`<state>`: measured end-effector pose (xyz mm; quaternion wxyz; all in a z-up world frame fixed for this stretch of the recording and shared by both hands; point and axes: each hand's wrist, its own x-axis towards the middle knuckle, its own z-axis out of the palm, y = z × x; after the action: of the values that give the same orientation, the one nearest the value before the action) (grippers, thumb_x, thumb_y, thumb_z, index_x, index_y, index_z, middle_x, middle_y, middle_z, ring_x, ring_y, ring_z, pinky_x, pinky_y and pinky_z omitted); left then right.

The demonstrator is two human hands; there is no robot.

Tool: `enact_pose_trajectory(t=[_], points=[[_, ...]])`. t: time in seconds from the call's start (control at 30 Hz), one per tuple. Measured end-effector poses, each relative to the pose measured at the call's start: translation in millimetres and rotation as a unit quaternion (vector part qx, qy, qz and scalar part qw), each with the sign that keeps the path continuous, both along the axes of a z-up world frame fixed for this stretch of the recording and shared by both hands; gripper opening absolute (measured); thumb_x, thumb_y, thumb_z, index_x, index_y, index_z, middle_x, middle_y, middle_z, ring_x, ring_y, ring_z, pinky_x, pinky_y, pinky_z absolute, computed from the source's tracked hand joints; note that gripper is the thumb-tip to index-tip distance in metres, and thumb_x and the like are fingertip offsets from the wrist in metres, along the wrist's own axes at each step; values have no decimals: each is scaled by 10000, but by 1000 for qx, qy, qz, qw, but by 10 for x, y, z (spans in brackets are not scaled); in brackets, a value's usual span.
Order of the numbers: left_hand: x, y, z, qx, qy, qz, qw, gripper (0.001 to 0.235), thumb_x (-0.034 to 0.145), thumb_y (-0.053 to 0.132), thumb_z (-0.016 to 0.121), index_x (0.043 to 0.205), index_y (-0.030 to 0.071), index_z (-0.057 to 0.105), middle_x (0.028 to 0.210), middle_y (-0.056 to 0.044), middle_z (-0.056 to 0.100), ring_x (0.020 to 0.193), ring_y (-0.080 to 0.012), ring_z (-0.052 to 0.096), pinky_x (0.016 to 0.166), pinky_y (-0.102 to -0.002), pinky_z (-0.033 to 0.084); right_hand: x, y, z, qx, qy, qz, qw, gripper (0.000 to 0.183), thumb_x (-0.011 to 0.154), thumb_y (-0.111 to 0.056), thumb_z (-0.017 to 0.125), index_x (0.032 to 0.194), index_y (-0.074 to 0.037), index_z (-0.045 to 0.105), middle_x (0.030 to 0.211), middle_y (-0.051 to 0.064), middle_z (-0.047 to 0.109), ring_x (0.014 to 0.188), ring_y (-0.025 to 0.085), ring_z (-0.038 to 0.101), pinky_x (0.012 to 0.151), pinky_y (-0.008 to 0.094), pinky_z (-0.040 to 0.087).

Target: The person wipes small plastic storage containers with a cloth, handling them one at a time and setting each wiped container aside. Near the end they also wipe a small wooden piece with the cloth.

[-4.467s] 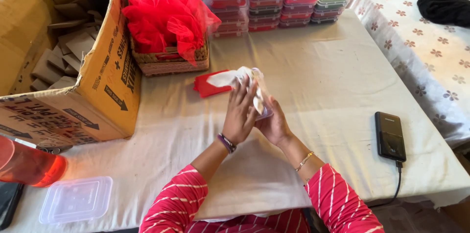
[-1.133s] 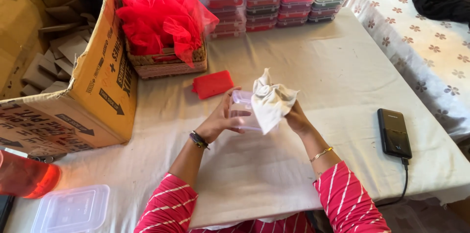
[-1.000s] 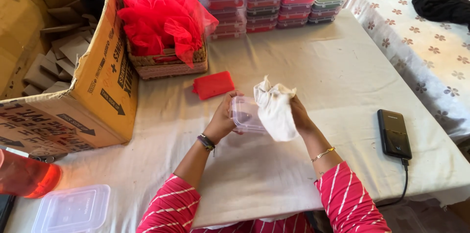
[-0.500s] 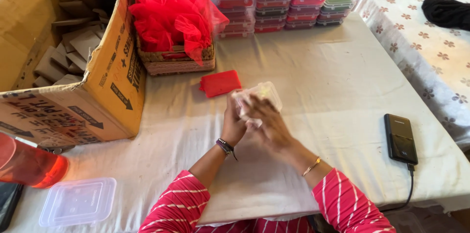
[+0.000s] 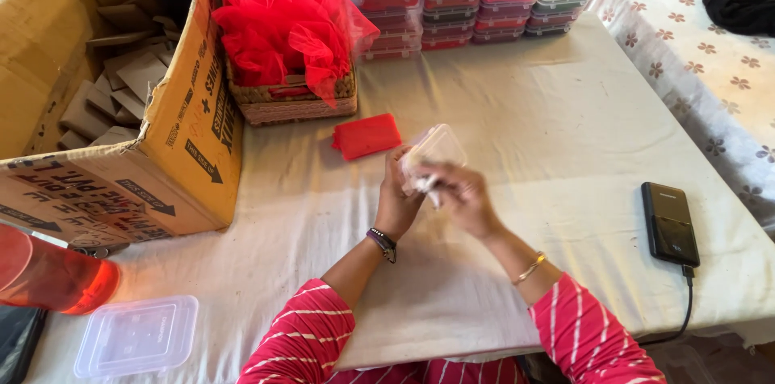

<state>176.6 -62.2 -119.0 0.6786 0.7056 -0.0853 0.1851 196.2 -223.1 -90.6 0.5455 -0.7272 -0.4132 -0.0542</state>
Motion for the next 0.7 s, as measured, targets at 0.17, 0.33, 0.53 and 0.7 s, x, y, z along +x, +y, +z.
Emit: enact_pose_trajectory(t=[0.17, 0.33, 0.53, 0.7], points=[[-100, -122, 167, 6, 0, -8, 1000, 745, 826, 85, 854, 1406, 64, 386, 1350, -115, 599, 1279, -193, 602, 1061, -335, 519, 193, -203, 167, 335, 266, 15, 904, 326, 933, 102, 514, 1160, -68, 675, 1140, 68, 697, 1020, 148, 661, 907, 316, 571], [-88, -106, 118, -24, -3, -32, 999, 772, 819, 90, 854, 1421, 74, 371, 1358, -104, 559, 1283, -207, 581, 1063, -339, 511, 370, -232, -190, 328, 238, -58, 913, 198, 1028, 62, 573, 1185, 9, 682, 1085, 108, 692, 1049, 210, 641, 984, 412, 512], [133, 127, -125, -109, -25, 17, 994, 697, 863, 35, 772, 1430, 75, 368, 1361, -108, 557, 1286, -202, 589, 1085, -339, 516, -70, 84, 133, -152, -78, -123, 978, 585, 1066, -380, 507, 1510, -6, 436, 1535, 249, 473, 1467, 346, 382, 1200, 540, 89], [7, 23, 63, -23, -34, 22, 999, 679, 875, 21, 787, 1418, 89, 384, 1329, -97, 607, 1238, -168, 601, 1036, -319, 523, 33, 14, 100, -210, -157, -133, 956, 453, 1052, -335, 481, 1396, -66, 602, 1489, 164, 546, 1474, 348, 402, 1230, 551, 161]])
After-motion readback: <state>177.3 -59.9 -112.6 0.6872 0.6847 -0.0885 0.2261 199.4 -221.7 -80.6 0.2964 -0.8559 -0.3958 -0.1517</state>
